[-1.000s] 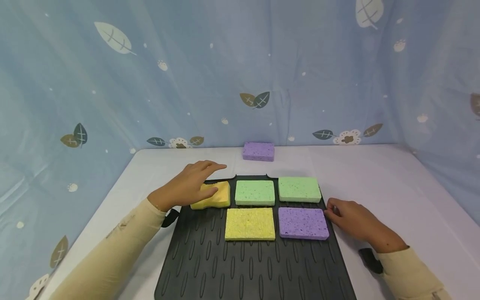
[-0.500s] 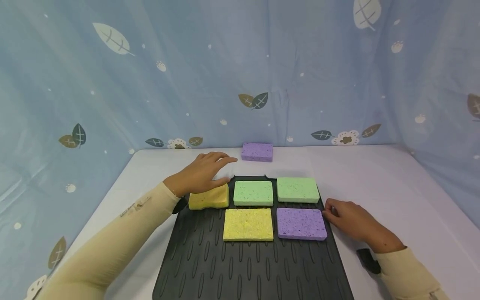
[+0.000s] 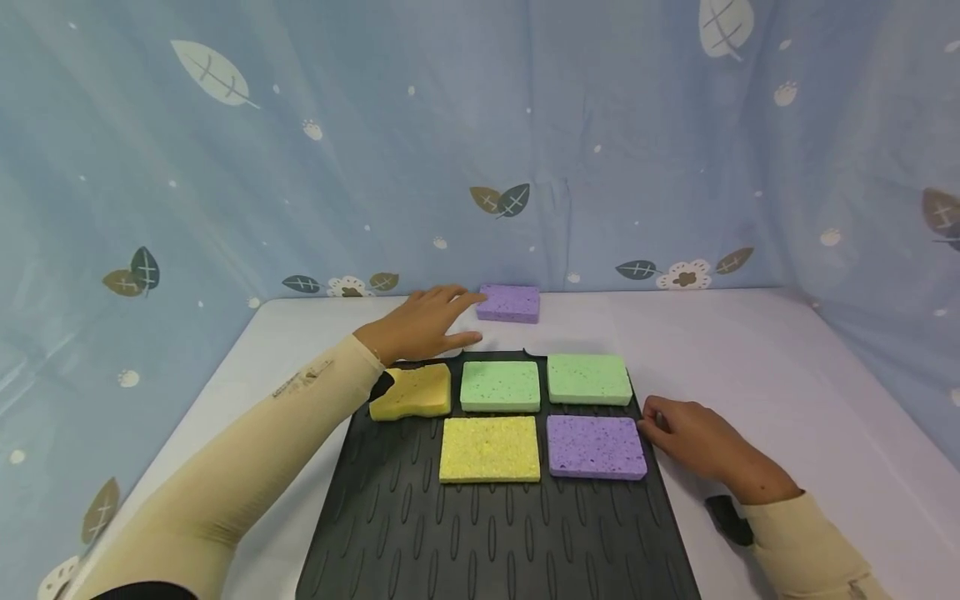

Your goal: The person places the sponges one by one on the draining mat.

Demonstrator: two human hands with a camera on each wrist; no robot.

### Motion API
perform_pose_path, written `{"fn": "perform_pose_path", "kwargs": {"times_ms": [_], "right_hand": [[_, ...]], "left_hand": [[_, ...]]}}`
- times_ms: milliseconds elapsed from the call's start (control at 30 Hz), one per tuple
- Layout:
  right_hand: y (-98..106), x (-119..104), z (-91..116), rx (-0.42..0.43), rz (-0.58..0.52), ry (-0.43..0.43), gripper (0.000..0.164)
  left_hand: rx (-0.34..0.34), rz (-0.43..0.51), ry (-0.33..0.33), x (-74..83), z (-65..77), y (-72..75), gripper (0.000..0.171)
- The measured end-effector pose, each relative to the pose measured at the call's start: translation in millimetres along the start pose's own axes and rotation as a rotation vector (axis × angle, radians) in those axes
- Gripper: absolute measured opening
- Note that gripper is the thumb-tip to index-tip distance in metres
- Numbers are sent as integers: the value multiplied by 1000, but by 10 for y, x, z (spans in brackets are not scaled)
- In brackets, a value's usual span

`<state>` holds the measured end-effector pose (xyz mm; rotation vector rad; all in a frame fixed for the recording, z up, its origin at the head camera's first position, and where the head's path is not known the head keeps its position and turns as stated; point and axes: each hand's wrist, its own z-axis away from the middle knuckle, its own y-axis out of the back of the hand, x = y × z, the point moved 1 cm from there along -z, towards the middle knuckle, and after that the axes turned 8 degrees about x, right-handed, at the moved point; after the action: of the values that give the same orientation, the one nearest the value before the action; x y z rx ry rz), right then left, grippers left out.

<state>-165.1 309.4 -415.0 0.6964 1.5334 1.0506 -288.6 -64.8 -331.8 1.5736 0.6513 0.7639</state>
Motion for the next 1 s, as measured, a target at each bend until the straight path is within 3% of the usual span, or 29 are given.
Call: {"fn": "perform_pose_path", "kwargs": {"times_ms": [333, 700, 1000], "right_hand": [[4, -19, -6, 4, -2, 1, 8], [-3, -51, 23, -3, -3, -15, 10], [-1, -34, 15, -1, -1, -14, 9]], "left_hand": [[-97, -24, 30, -34, -220, -20, 70], [-147, 13, 70, -70, -385, -76, 68], [-145, 13, 75, -71, -515, -99, 65]]}}
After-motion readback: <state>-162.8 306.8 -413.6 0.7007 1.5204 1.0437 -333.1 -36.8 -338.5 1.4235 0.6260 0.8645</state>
